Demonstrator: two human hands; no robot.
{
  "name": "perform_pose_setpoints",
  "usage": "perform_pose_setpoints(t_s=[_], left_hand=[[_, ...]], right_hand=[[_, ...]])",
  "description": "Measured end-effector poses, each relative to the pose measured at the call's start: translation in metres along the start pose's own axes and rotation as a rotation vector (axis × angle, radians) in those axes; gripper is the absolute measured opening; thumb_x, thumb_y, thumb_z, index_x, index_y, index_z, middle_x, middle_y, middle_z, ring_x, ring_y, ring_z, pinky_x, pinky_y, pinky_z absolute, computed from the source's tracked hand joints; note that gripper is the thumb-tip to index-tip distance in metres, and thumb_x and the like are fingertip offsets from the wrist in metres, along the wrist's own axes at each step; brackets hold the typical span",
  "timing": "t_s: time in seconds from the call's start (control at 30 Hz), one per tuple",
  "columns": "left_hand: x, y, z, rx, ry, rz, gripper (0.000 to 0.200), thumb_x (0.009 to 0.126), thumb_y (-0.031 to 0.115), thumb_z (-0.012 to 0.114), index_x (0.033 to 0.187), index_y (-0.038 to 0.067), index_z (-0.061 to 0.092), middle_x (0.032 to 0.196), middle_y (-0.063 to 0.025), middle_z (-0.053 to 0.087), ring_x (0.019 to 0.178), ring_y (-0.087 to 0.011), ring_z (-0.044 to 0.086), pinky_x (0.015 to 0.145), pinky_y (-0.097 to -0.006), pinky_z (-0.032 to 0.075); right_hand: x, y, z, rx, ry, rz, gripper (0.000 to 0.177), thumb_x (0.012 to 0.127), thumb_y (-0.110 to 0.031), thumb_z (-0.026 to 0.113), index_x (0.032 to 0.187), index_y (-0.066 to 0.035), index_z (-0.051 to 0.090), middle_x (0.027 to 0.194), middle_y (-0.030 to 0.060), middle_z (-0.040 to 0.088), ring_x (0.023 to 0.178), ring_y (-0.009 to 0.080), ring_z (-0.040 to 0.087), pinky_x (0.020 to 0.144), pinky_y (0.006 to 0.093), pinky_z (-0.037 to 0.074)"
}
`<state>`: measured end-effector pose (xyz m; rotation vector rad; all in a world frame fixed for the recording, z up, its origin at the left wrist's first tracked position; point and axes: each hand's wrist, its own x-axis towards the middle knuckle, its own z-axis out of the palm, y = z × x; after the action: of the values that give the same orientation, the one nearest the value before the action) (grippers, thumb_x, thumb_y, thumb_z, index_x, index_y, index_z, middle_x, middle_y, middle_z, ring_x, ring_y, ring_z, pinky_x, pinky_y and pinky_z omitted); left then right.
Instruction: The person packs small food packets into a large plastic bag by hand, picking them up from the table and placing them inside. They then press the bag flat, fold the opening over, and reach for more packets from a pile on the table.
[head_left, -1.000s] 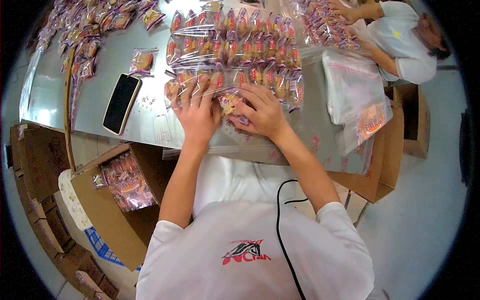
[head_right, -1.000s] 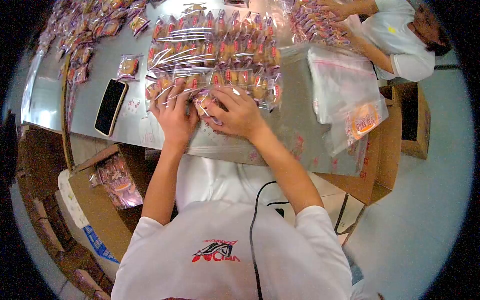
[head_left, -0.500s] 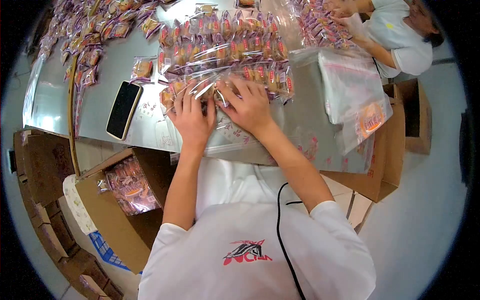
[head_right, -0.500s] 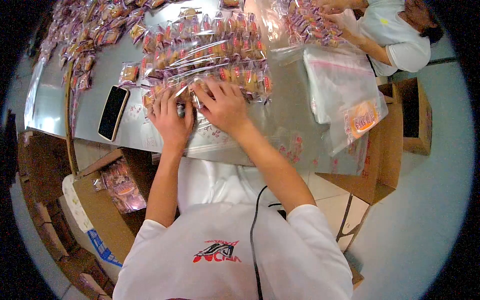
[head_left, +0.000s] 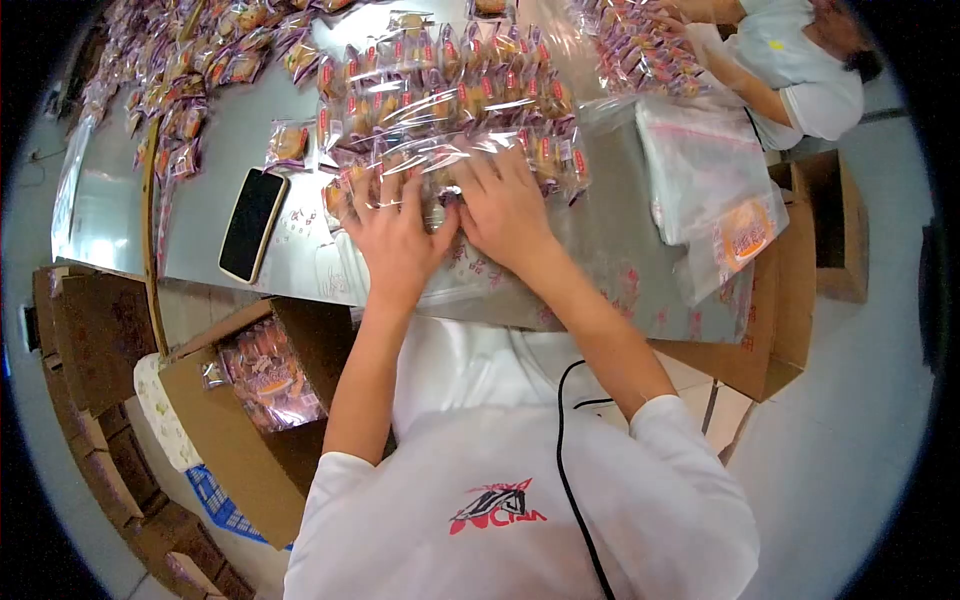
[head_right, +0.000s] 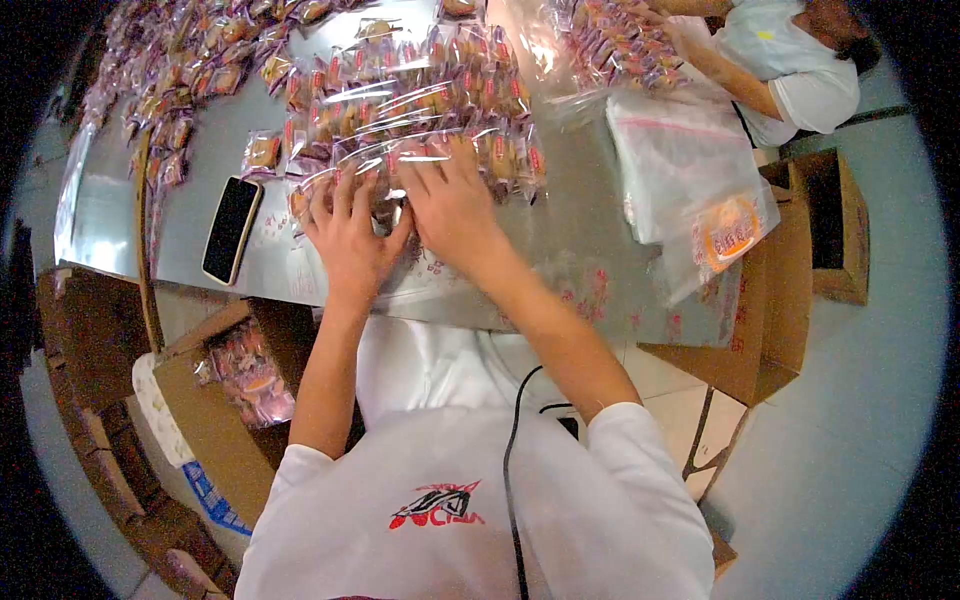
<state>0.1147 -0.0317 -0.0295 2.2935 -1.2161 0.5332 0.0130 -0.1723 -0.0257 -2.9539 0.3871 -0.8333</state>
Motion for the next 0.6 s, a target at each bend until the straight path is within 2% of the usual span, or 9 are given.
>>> perform_pose_setpoints(t_s=[0.03, 0.07, 0.1, 0.23, 0.27, 0.5, 0.6], left_hand=[[0.001, -0.001, 0.002, 0.010, 0.009, 0.013, 0.048, 0.086, 0.037, 0.078, 0.126, 0.012, 0.072, 0.144, -0.0093, 0.062, 0.138, -0.0361, 0.049, 0.119, -0.0584, 0.026], [0.000, -0.002, 0.004, 0.022, 0.015, 0.024, 0.048, 0.086, 0.038, 0.078, 0.125, 0.012, 0.072, 0.145, -0.0090, 0.062, 0.138, -0.0362, 0.049, 0.119, -0.0586, 0.026], [-0.002, -0.004, 0.007, 0.034, 0.017, 0.035, 0.048, 0.086, 0.039, 0.079, 0.125, 0.011, 0.072, 0.145, -0.0086, 0.062, 0.138, -0.0362, 0.049, 0.119, -0.0587, 0.026], [-0.003, 0.002, 0.012, 0.104, -0.028, 0.030, 0.045, 0.088, 0.039, 0.078, 0.128, 0.021, 0.072, 0.148, -0.0096, 0.060, 0.139, -0.0379, 0.048, 0.118, -0.0653, 0.024], [-0.001, 0.005, 0.010, 0.098, -0.052, 0.016, 0.045, 0.089, 0.038, 0.076, 0.132, 0.026, 0.072, 0.149, -0.0104, 0.058, 0.140, -0.0388, 0.047, 0.117, -0.0684, 0.023], [0.004, 0.008, 0.006, 0.174, -0.073, 0.031, 0.046, 0.091, 0.045, 0.073, 0.132, 0.024, 0.073, 0.143, -0.0096, 0.063, 0.134, -0.0363, 0.054, 0.116, -0.0661, 0.027], [0.011, 0.008, -0.001, 0.200, -0.066, 0.095, 0.046, 0.091, 0.047, 0.073, 0.130, 0.022, 0.073, 0.138, -0.0069, 0.065, 0.132, -0.0343, 0.056, 0.114, -0.0631, 0.030]], right_hand=[[-0.005, -0.001, -0.002, -0.079, 0.061, 0.006, 0.068, 0.077, -0.025, 0.077, 0.141, -0.008, 0.060, 0.146, 0.0134, 0.059, 0.131, 0.0346, 0.053, 0.110, 0.0535, 0.039], [-0.010, -0.003, -0.006, -0.119, -0.021, 0.101, 0.069, 0.079, -0.026, 0.078, 0.144, -0.009, 0.060, 0.146, 0.0117, 0.059, 0.135, 0.0325, 0.051, 0.112, 0.0536, 0.037], [-0.012, 0.000, -0.005, -0.088, -0.026, 0.099, 0.067, 0.080, -0.026, 0.078, 0.143, -0.009, 0.061, 0.146, 0.0111, 0.060, 0.135, 0.0319, 0.051, 0.113, 0.0535, 0.036], [-0.010, 0.011, -0.004, -0.051, -0.001, 0.079, 0.061, 0.081, -0.028, 0.080, 0.137, -0.009, 0.066, 0.144, 0.0090, 0.061, 0.134, 0.0289, 0.053, 0.116, 0.0522, 0.035], [-0.012, 0.012, -0.002, -0.059, 0.012, 0.069, 0.061, 0.081, -0.028, 0.080, 0.137, -0.009, 0.066, 0.144, 0.0091, 0.062, 0.133, 0.0289, 0.053, 0.115, 0.0524, 0.035], [-0.011, 0.022, 0.004, -0.033, 0.039, 0.003, 0.058, 0.080, -0.028, 0.081, 0.134, -0.010, 0.069, 0.138, 0.0065, 0.066, 0.129, 0.0283, 0.056, 0.114, 0.0514, 0.035], [-0.014, 0.029, 0.003, -0.008, 0.110, -0.038, 0.054, 0.080, -0.029, 0.082, 0.131, -0.013, 0.072, 0.133, 0.0029, 0.068, 0.125, 0.0247, 0.059, 0.112, 0.0495, 0.037]])
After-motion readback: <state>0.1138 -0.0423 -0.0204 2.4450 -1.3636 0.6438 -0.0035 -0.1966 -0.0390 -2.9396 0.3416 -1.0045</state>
